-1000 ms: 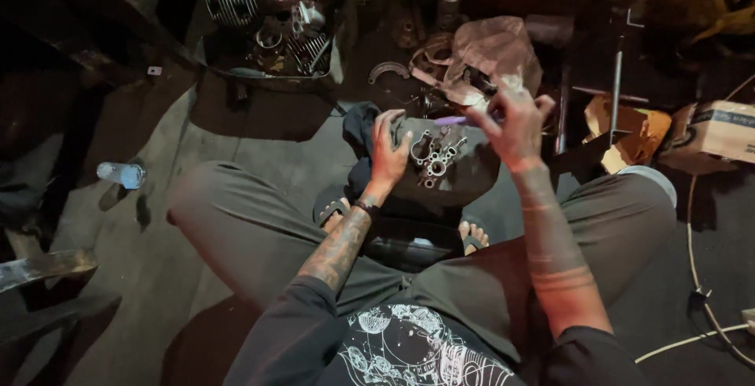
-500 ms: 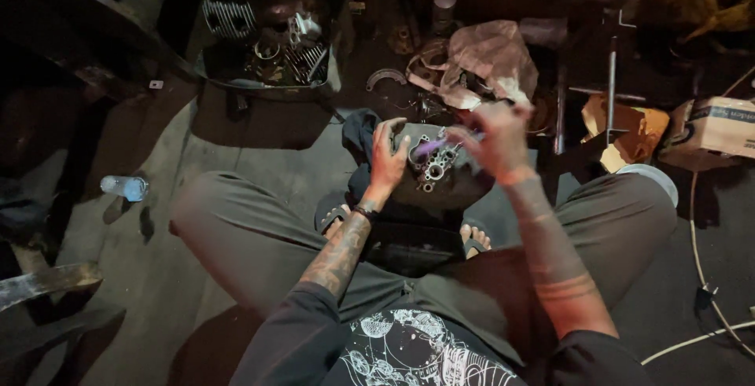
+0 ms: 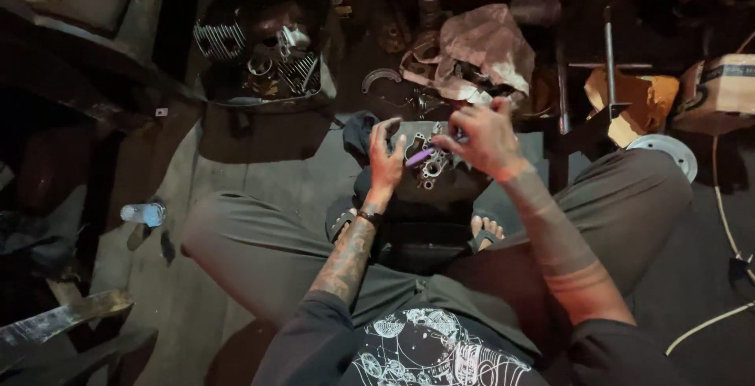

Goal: Cleaning a motorcycle engine component using a toothbrush

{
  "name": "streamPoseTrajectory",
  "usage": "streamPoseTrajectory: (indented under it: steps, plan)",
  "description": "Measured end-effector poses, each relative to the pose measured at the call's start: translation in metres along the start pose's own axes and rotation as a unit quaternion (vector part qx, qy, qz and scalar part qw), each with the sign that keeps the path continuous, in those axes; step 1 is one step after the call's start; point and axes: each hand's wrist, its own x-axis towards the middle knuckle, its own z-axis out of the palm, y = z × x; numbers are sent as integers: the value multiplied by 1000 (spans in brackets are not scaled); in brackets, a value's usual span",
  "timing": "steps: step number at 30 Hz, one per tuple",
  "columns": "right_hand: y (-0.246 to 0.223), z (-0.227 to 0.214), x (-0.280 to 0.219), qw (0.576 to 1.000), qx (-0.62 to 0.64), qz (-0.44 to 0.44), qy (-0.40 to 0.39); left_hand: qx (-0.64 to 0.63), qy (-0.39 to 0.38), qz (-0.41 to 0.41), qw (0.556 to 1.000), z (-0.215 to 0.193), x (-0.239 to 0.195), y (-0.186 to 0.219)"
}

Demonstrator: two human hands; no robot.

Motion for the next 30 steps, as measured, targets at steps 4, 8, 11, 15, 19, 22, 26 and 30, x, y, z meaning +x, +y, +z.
streamPoseTrajectory:
  steps: [4, 8, 11, 15, 19, 22, 26, 30]
  plan:
    - [30, -21, 6, 999, -20, 37, 15, 11, -10, 11, 1000, -4, 1, 4]
    - [19, -40, 10, 999, 5, 42, 26, -3, -4, 7, 1000, -6, 2, 10]
    - [3, -12, 2, 1000, 13, 2, 17, 3, -8, 11, 1000, -4, 1, 1]
    - [22, 8, -3, 999, 25, -5, 22, 11, 0, 9, 1000, -2, 2, -4]
    - [52, -12, -5, 998, -41, 38, 17, 7, -5, 8, 1000, -4, 0, -1]
    - [30, -14, -3, 999, -23, 41, 9, 12, -5, 14, 1000, -5, 2, 0]
    - [4, 2, -3, 1000, 9, -4, -4, 15, -11, 6, 1000, -3, 2, -8]
    - [37, 0, -4, 999, 11, 45, 1, 8, -15, 2, 1000, -3, 1, -12]
